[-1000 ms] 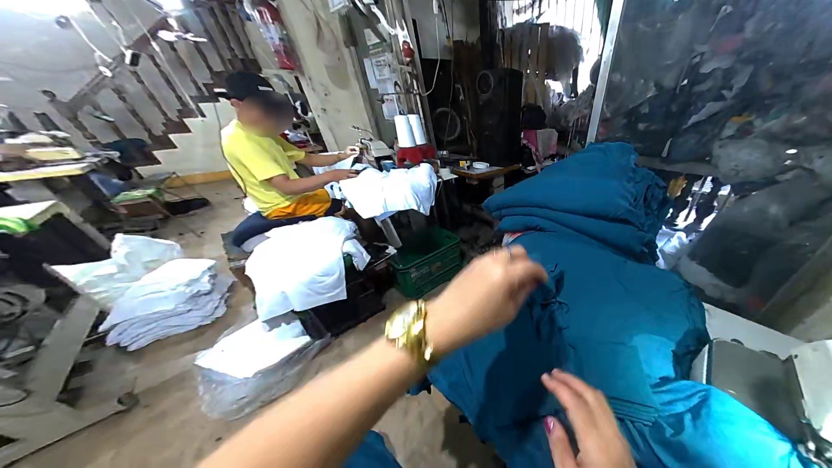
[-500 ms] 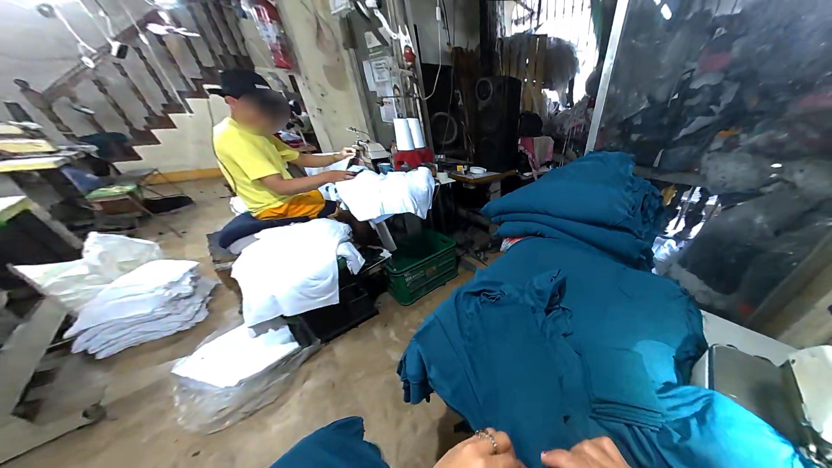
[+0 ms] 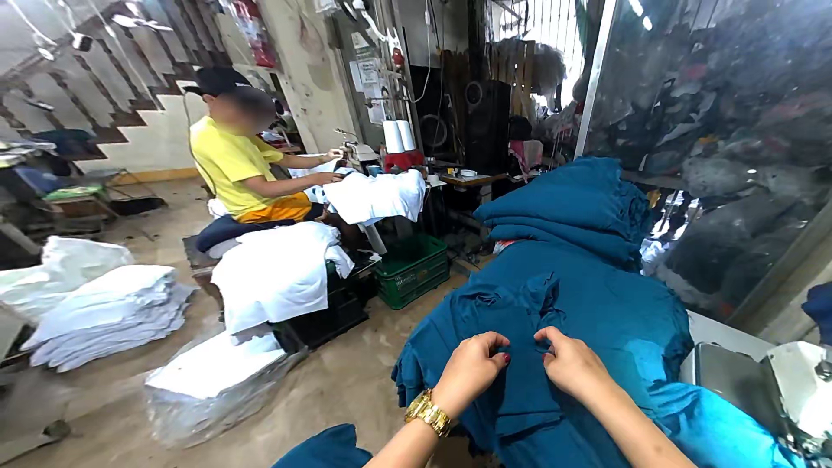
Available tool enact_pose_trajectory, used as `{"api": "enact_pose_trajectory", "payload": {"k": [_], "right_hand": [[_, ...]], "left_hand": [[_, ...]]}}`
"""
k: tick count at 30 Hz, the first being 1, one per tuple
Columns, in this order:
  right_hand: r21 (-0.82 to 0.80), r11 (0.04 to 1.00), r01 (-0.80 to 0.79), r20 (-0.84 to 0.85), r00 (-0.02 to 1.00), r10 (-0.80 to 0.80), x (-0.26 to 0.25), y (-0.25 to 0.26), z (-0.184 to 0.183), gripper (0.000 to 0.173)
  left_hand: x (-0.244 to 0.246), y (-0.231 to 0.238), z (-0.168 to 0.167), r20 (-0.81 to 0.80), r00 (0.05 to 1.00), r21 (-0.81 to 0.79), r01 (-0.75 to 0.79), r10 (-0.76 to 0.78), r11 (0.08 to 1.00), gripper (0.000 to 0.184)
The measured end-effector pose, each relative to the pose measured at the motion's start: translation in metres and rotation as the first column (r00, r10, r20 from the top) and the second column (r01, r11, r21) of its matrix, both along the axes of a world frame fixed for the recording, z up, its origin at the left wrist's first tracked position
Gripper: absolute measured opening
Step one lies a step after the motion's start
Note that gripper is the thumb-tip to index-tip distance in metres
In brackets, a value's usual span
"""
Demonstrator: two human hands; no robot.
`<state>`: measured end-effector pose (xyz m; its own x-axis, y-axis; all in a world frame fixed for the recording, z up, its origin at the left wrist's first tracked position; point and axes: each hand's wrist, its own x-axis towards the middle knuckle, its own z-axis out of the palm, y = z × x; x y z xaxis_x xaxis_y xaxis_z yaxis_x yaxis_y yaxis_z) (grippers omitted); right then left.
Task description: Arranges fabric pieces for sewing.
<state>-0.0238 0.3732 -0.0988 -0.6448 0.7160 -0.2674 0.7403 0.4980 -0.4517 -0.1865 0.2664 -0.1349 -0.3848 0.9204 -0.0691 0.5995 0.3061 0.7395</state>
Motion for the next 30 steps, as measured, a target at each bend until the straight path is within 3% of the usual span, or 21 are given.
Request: {"api": "enact_pose_trajectory", "payload": {"k": [4,8,12,14,16,18,20,22,24,27,30], "right_hand": [[-0.004,0.999,-0.046,-0.008,0.999,0.046,-0.003,0.011,-0.008,0.042],[-0.007,0.996,-0.092,0.068,0.993,0.092,-0.01,0.017,-0.01,0.039],[-0.025,0.995,-0.092,0.099,0.991,0.094,-0.011,0.021,-0.009,0.033],[-0.036,0.993,-0.108,0.029,0.994,0.109,-0.003,0.021,-0.006,0.029],[-0.061,0.988,-0.144,-0.151,0.979,0.133,0.014,0.021,0.001,0.029],[-0.083,0.98,-0.183,-0.486,0.865,0.12,0.039,0.024,0.0,0.027],[-0.109,0.977,-0.185,-0.775,0.631,0.033,0.06,0.026,-0.002,0.021],[-0.137,0.983,-0.122,-0.895,0.441,-0.07,0.077,0.027,0.006,0.016],[-0.126,0.992,-0.022,-0.92,0.377,-0.109,0.093,0.033,0.01,0.021],[-0.151,0.983,0.107,-0.869,0.459,-0.184,0.112,0.047,0.0,0.03],[-0.23,0.944,0.235,-0.662,0.674,-0.329,0.122,0.06,-0.012,0.039]], "left_hand": [[-0.002,0.001,0.0,-0.062,0.998,-0.01,-0.009,0.008,1.0,0.033],[-0.001,0.008,0.006,-0.219,0.972,-0.178,0.05,-0.089,0.983,0.042],[0.004,0.014,0.011,-0.273,0.956,-0.263,0.03,-0.105,0.964,0.033],[0.004,0.012,0.015,-0.246,0.965,-0.234,0.025,-0.085,0.972,0.029],[0.005,0.006,0.022,-0.158,0.985,-0.041,0.06,-0.065,0.997,0.025],[0.014,0.002,0.028,0.037,0.993,0.289,0.093,-0.108,0.953,0.021],[0.034,0.008,0.034,0.225,0.954,0.526,0.053,-0.199,0.849,0.016],[0.058,0.02,0.043,0.318,0.913,0.627,0.001,-0.257,0.779,0.017],[0.077,0.035,0.045,0.362,0.887,0.651,-0.021,-0.286,0.758,0.022],[0.098,0.056,0.036,0.445,0.849,0.559,-0.016,-0.284,0.829,0.03],[0.108,0.076,0.018,0.454,0.872,0.335,0.023,-0.183,0.942,0.037]]}}
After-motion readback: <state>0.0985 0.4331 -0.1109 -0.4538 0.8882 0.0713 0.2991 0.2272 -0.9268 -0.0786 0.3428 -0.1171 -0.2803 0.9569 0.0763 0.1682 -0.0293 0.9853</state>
